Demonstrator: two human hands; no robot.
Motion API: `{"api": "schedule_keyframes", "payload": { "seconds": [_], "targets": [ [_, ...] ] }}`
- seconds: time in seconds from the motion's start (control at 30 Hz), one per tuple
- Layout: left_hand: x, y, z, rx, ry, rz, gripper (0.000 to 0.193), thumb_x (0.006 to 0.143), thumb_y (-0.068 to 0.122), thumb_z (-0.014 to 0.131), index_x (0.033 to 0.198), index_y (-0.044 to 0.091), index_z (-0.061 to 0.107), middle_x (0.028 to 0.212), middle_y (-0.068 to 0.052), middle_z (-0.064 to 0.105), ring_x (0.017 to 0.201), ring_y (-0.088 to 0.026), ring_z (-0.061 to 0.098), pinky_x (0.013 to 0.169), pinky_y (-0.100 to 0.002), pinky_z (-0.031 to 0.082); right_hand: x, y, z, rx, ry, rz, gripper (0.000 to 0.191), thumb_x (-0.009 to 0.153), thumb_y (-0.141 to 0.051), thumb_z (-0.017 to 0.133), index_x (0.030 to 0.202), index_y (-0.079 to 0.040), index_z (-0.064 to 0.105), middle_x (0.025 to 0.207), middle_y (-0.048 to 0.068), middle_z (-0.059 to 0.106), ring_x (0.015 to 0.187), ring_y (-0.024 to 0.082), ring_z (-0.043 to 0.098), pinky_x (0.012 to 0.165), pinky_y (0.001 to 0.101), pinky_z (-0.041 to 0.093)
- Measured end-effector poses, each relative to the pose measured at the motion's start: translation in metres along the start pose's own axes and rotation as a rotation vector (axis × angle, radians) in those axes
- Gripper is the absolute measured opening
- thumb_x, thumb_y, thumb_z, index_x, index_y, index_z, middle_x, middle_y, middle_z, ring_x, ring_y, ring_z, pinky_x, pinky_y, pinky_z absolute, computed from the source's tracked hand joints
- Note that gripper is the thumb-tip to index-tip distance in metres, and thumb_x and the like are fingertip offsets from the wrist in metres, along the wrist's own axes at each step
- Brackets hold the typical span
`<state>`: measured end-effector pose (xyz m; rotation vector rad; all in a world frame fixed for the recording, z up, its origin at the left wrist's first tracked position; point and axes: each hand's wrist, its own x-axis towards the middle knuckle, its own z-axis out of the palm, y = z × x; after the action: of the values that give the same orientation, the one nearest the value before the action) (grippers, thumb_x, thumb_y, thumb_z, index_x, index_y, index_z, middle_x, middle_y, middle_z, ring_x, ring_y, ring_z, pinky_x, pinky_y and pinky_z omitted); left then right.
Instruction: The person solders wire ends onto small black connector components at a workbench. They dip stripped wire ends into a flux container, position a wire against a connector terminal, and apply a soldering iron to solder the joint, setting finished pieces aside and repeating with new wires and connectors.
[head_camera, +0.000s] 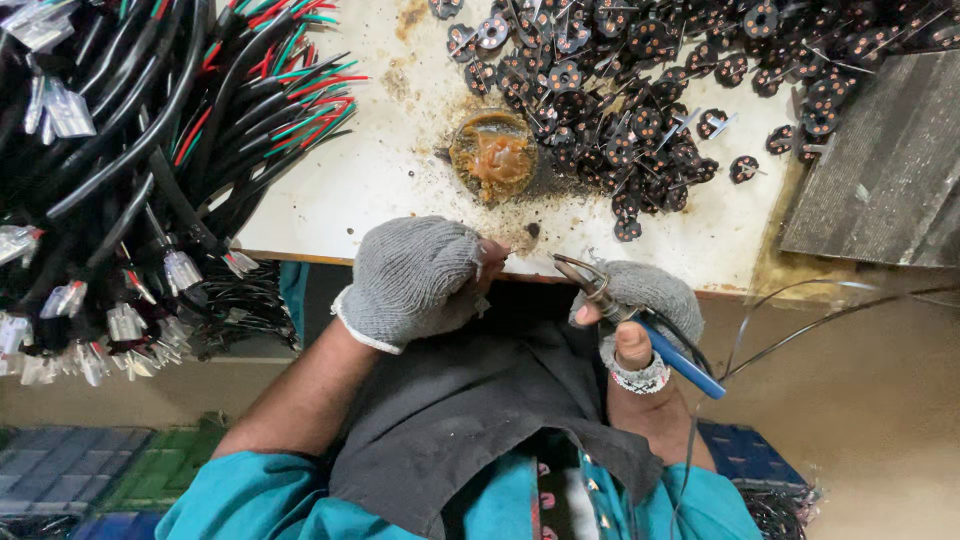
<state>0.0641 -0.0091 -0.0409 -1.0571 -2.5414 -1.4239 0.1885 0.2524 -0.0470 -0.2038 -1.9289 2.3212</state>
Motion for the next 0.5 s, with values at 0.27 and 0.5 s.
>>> {"api": "schedule_keyframes", "payload": {
  "seconds": [0.27,0.5],
  "targets": [
    [0.000,-0.005,-0.007,0.048,-0.056,0.084,0.053,0.074,0.019,0.081,0.125,0.022,0.069,0.083,-0.003,0.065,0.069,-0.028,0.064,0.058,-0.042,0.047,0.034,-0.032,0.030,-0.795,-0.216,-0.244,0.023,0.098,-0.031,0.069,0.096,-0.009,0.074,0.087,0.005,0.075,0.074,0.022,0.067,0.072,0.0356,0.053],
    [-0.005,-0.002,0.001,0.069,-0.105,0.010,0.030,0.082,0.024,0.082,0.108,0.021,0.066,0.083,-0.004,0.066,0.071,-0.029,0.065,0.060,-0.044,0.048,0.031,-0.028,0.030,-0.868,-0.257,-0.301,0.012,0.093,-0.021,0.073,0.097,-0.010,0.074,0.088,0.006,0.074,0.073,0.023,0.066,0.069,0.0371,0.051]
  ]
}}
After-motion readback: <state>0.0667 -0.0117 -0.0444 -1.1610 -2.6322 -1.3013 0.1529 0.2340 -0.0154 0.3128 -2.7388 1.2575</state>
